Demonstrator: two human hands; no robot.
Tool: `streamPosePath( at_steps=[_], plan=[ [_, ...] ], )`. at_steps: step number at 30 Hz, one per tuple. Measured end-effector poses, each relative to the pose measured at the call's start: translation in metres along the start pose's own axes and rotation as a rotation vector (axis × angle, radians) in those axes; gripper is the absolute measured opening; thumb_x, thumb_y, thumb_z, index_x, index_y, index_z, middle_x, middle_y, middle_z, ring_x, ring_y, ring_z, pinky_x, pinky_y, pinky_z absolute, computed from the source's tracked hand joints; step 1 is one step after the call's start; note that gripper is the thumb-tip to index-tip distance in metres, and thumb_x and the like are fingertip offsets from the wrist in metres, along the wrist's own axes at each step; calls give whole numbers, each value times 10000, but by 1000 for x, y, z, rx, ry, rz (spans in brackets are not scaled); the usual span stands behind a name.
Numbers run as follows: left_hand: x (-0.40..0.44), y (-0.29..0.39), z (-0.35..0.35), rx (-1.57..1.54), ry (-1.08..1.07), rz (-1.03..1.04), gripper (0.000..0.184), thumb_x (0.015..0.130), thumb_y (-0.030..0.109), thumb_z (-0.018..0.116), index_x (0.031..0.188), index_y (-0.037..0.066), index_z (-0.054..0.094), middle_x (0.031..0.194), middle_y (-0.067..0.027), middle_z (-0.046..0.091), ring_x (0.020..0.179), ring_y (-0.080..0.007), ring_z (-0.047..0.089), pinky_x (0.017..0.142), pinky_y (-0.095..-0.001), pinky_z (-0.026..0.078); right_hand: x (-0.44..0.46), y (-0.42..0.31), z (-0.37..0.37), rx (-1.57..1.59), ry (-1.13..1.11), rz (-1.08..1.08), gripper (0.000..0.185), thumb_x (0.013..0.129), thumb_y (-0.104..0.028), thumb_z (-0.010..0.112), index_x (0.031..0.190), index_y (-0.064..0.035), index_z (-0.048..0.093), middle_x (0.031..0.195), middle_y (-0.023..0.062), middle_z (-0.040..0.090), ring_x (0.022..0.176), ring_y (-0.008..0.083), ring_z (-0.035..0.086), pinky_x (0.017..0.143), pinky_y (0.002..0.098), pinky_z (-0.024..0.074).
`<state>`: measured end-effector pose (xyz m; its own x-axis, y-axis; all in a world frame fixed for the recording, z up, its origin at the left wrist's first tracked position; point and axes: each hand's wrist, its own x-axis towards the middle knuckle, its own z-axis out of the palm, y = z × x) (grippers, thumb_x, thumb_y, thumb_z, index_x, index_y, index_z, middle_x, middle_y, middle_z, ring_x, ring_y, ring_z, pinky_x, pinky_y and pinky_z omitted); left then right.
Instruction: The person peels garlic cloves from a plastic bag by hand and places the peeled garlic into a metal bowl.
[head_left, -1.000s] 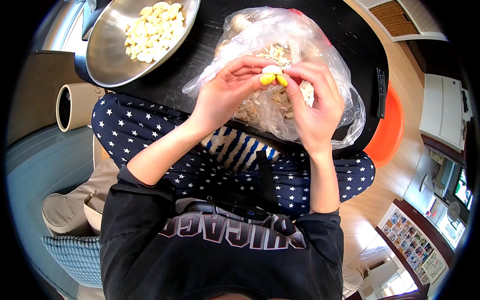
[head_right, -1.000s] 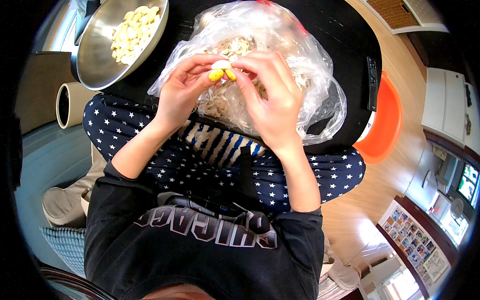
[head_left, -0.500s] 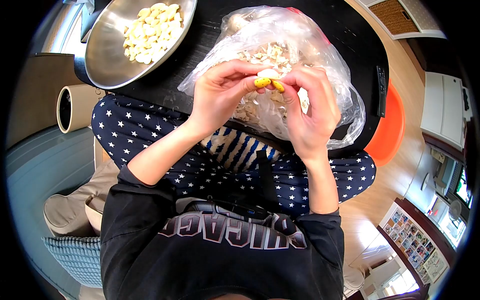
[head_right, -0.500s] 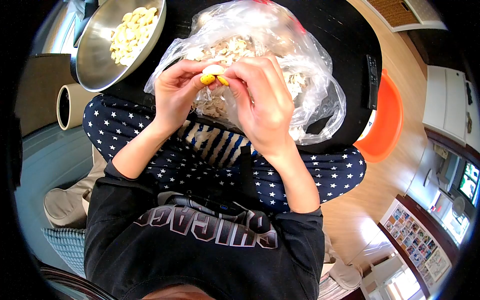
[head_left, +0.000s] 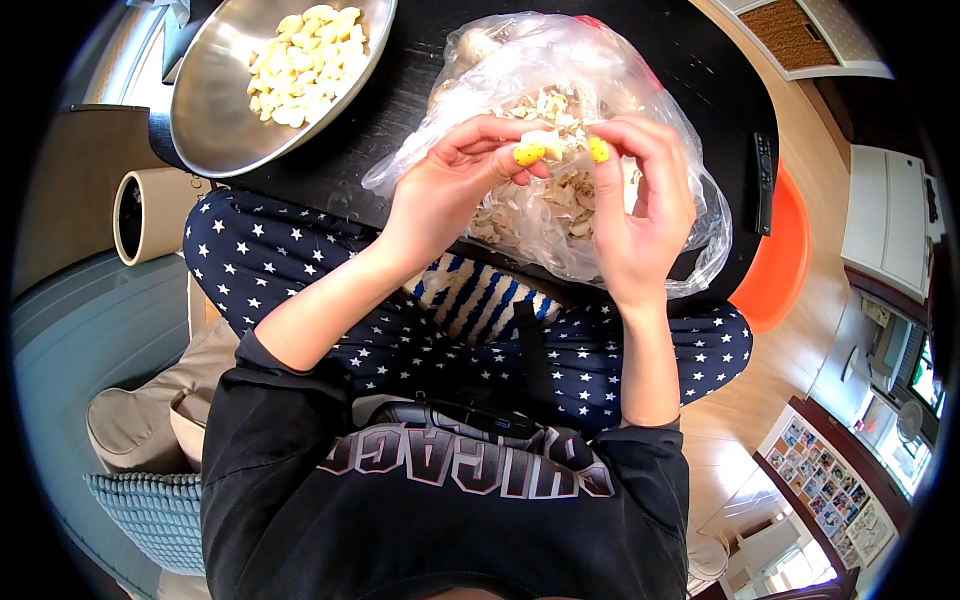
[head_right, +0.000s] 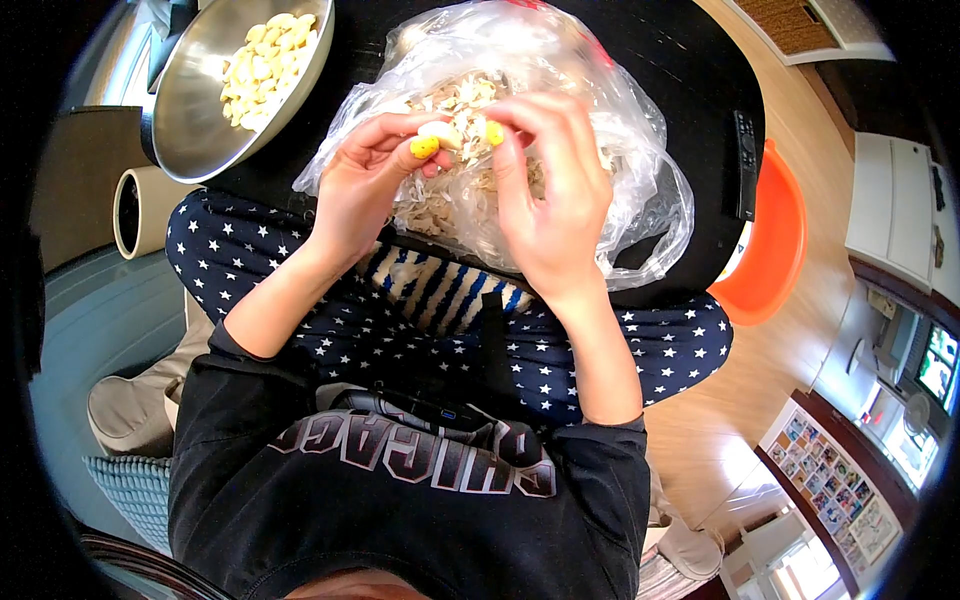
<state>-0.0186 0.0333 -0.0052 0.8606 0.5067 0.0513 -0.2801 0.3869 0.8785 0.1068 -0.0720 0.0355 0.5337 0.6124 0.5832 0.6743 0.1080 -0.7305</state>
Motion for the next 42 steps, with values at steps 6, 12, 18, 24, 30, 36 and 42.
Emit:
streamPosePath(
  at_steps=[6, 12, 18, 24, 30, 36, 42],
  plan=[
    [-3, 7, 7, 276, 92, 77, 229, 895, 43, 544, 1111, -22, 583, 1031, -89, 634, 909, -108, 600, 798, -222, 496, 1, -3, -1, 45, -214, -3, 170, 730, 69, 660, 877, -5, 617, 859, 95, 604, 780, 197, 581, 667, 273, 482],
    [-1, 13, 10, 522, 145, 256, 191, 828, -4, 612, 1014, -18, 650, 939, -87, 672, 831, -105, 629, 737, -216, 515, -2, 0, 3, 60, -160, -105, 224, 678, 90, 684, 873, -2, 624, 823, 97, 605, 742, 223, 582, 641, 287, 479],
    [0, 16, 9, 558, 130, 330, 212, 786, -41, 632, 994, -8, 661, 893, -99, 680, 808, -117, 643, 724, -220, 519, -2, -2, 5, 38, -70, -184, 235, 649, 96, 697, 854, 4, 625, 822, 104, 609, 735, 237, 580, 641, 298, 478],
    [0, 16, 4, 645, 73, 397, 223, 790, -66, 619, 1008, -29, 645, 904, -121, 674, 810, -136, 641, 718, -225, 518, -3, 0, 5, 51, -109, -179, 229, 652, 111, 682, 845, 6, 617, 814, 102, 599, 741, 233, 577, 652, 298, 475],
    [0, 18, 5, 636, 45, 376, 228, 804, -57, 615, 1032, -52, 628, 929, -140, 670, 820, -153, 639, 719, -228, 515, -6, -2, 5, 68, -126, -127, 239, 668, 119, 664, 868, 3, 604, 839, 102, 593, 739, 224, 569, 657, 291, 475],
    [3, 22, 5, 659, 53, 438, 220, 774, -73, 627, 987, -23, 657, 893, -122, 679, 805, -149, 651, 711, -228, 522, -5, -2, 2, 145, -102, -68, 226, 702, 102, 665, 896, -3, 617, 868, 97, 607, 771, 201, 585, 672, 279, 482],
    [2, 22, -1, 707, -26, 389, 202, 779, -54, 633, 980, -52, 647, 902, -146, 674, 814, -170, 649, 710, -233, 518, -4, -4, -1, 217, -145, 54, 165, 734, 78, 653, 881, 6, 633, 860, 100, 624, 788, 192, 604, 702, 263, 480]
  ],
)
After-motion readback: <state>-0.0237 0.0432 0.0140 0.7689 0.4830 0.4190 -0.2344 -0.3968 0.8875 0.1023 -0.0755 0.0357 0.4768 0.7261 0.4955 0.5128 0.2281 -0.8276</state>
